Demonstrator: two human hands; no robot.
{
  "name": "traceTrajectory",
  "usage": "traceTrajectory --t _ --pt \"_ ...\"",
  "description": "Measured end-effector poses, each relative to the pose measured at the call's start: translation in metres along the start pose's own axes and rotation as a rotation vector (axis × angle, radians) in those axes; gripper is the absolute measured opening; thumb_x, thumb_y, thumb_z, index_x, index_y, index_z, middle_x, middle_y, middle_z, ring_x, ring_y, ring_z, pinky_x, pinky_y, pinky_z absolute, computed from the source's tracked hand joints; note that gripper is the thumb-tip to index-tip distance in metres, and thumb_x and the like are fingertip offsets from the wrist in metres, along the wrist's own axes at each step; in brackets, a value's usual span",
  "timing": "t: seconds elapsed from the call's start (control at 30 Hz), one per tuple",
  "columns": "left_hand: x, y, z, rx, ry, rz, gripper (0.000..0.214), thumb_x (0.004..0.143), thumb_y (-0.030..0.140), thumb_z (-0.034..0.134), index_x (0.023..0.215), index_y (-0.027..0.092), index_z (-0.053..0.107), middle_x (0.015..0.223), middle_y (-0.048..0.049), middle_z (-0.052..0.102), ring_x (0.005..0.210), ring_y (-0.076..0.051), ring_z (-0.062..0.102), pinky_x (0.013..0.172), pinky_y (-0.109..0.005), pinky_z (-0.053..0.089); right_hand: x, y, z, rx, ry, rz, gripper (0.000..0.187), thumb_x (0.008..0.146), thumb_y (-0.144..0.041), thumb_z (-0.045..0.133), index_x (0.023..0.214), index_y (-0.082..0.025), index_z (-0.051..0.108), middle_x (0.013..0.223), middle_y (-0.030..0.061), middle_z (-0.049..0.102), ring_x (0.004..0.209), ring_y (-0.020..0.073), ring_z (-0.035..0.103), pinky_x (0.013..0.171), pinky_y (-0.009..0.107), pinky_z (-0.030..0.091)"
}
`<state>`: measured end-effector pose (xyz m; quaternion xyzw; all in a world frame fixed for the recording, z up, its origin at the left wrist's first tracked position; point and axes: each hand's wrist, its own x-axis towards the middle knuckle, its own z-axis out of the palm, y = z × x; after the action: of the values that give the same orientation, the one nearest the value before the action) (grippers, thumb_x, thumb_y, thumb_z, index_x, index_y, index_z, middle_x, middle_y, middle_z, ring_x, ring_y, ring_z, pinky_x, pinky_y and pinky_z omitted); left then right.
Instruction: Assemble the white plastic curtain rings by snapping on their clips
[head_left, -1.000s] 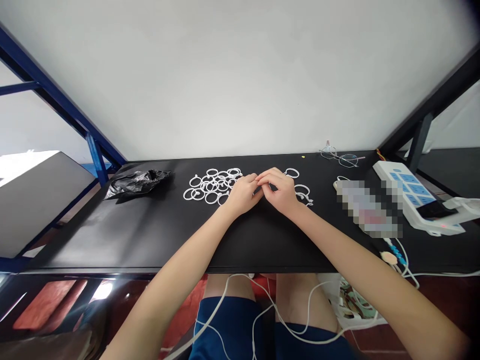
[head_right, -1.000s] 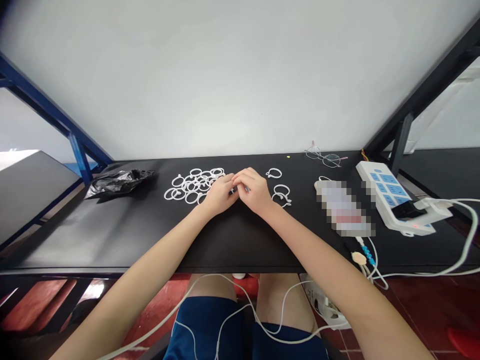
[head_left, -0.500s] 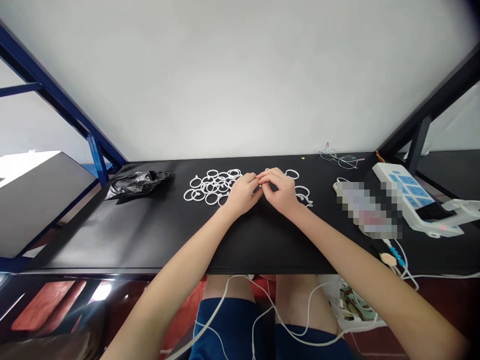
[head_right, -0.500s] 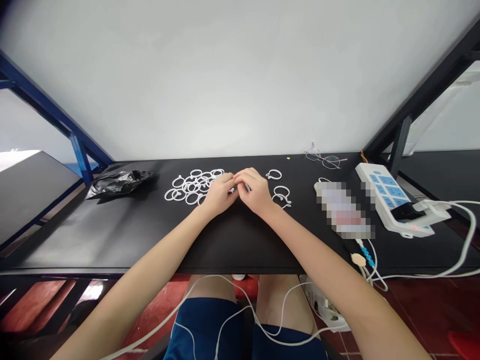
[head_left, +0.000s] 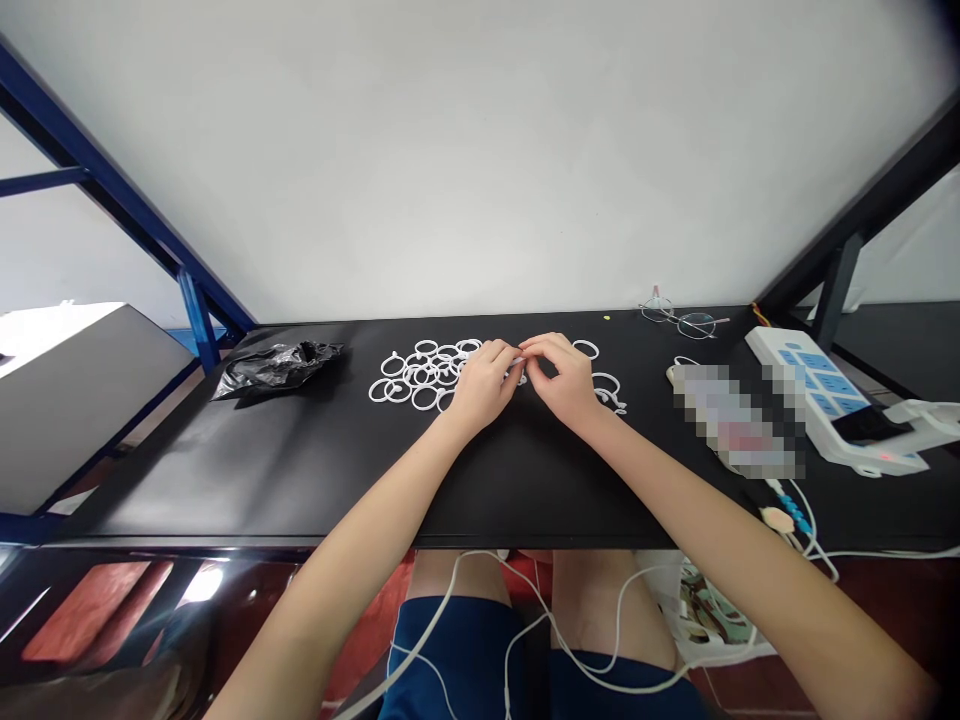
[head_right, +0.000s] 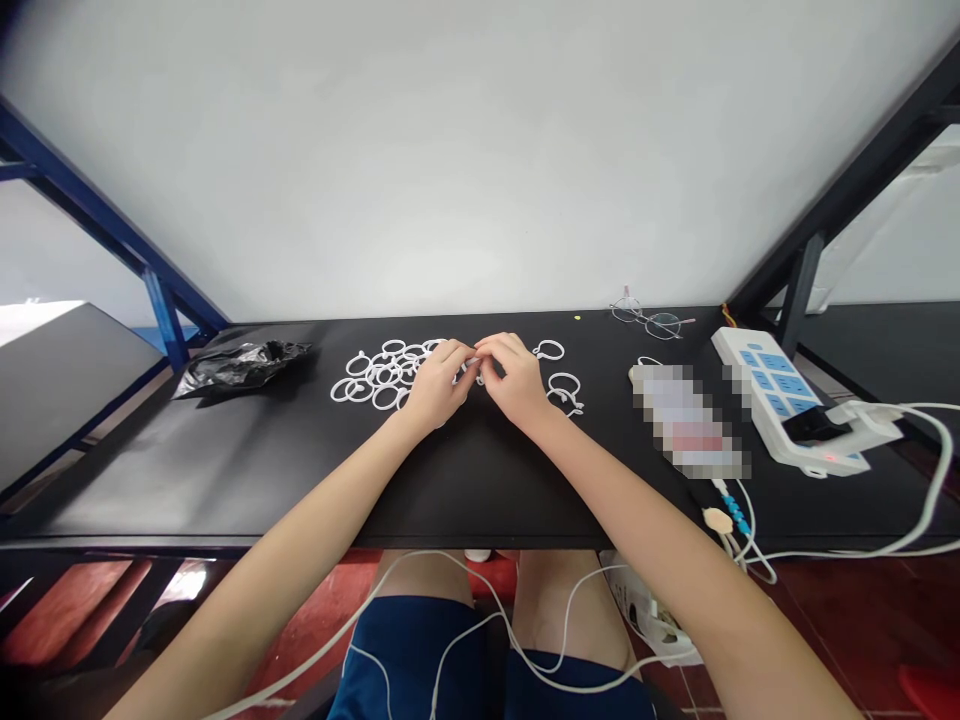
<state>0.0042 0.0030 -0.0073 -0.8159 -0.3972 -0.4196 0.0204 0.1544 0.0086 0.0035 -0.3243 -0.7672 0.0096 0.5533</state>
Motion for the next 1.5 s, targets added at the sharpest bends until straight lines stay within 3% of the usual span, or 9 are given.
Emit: traceTrajectory --t 0.17,0.4,0.73,0.97,1.1,1.2,1.37,1.5 --pt "0.0 0.003 -0.002 -0.044 0.005 -0.046 0.016 0.098 0.026 0.039 0.099 0.019 0.054 0.1 -0.007 0.059 0.09 -0.016 0.058 0.073 -0.026 0.047 0.002 0.0 -0.004 0.094 0.104 0.094 0.012 0.085 -0.013 0.056 0.082 -0.022 0.064 0.089 0.0045 0.069 0.084 0.019 0.066 0.072 0.035 0.058" --pt "-0.003 0.0 0.003 -0.097 -0.011 -0.127 0.013 0.096 0.029 0.043 0.1 0.02 0.051 0.094 -0.0034 0.061 0.071 -0.011 0.06 0.061 -0.022 0.045 -0.002 0.001 -0.002 0.206 0.138 0.206 0.007 0.086 -0.02 0.058 0.087 -0.021 0.064 0.091 0.0045 0.068 0.086 0.0186 0.067 0.075 0.034 0.061" --pt "-0.002 0.0 0.006 -0.234 -0.036 -0.156 0.012 0.091 0.026 0.05 0.102 0.021 0.053 0.094 -0.0029 0.065 0.079 -0.012 0.063 0.064 -0.022 0.05 0.0 0.002 -0.004 0.207 0.161 0.239 0.008 0.086 -0.02 0.058 0.09 -0.021 0.065 0.091 0.0045 0.068 0.085 0.0182 0.067 0.07 0.032 0.061" --pt "0.006 -0.001 0.005 -0.703 -0.018 -0.482 0.023 0.078 0.038 0.067 0.086 0.016 0.064 0.072 -0.001 0.062 0.064 -0.011 0.059 0.051 -0.02 0.049 0.003 0.011 -0.008 0.131 0.157 0.29 0.008 0.083 -0.025 0.061 0.083 -0.02 0.068 0.086 0.0054 0.07 0.079 0.0185 0.067 0.056 0.028 0.056" --pt "0.011 -0.003 -0.005 -0.967 -0.018 -0.69 0.031 0.07 0.043 0.074 0.083 0.015 0.066 0.071 -0.0003 0.061 0.065 -0.01 0.058 0.054 -0.021 0.052 0.004 0.017 -0.006 0.121 0.06 0.403 0.012 0.081 -0.031 0.064 0.082 -0.019 0.069 0.078 0.0041 0.07 0.069 0.0174 0.066 0.055 0.027 0.053" --pt "0.013 -0.004 -0.011 -1.053 0.078 -0.812 0.032 0.064 0.041 0.077 0.077 0.016 0.063 0.069 0.001 0.06 0.064 -0.008 0.056 0.053 -0.019 0.051 0.003 0.019 -0.006 0.127 -0.106 0.45 0.013 0.08 -0.031 0.065 0.084 -0.019 0.068 0.078 0.004 0.071 0.068 0.0174 0.066 0.056 0.028 0.051" --pt "0.015 -0.008 -0.014 -1.125 0.22 -0.909 0.033 0.063 0.039 0.079 0.072 0.016 0.058 0.073 0.0004 0.058 0.065 -0.008 0.055 0.053 -0.017 0.049 -0.001 0.019 -0.007 -0.052 -0.427 0.269 0.005 0.077 -0.023 0.069 0.08 -0.02 0.065 0.082 0.0038 0.071 0.081 0.0212 0.062 0.078 0.037 0.048" --pt "0.016 -0.01 -0.014 -1.158 0.267 -0.959 0.034 0.058 0.037 0.082 0.072 0.015 0.058 0.073 0.0006 0.056 0.068 -0.008 0.057 0.054 -0.017 0.049 -0.002 0.021 -0.008 -0.179 -0.551 0.201 0.004 0.079 -0.018 0.066 0.082 -0.02 0.064 0.083 0.0038 0.071 0.086 0.0234 0.059 0.087 0.041 0.042"
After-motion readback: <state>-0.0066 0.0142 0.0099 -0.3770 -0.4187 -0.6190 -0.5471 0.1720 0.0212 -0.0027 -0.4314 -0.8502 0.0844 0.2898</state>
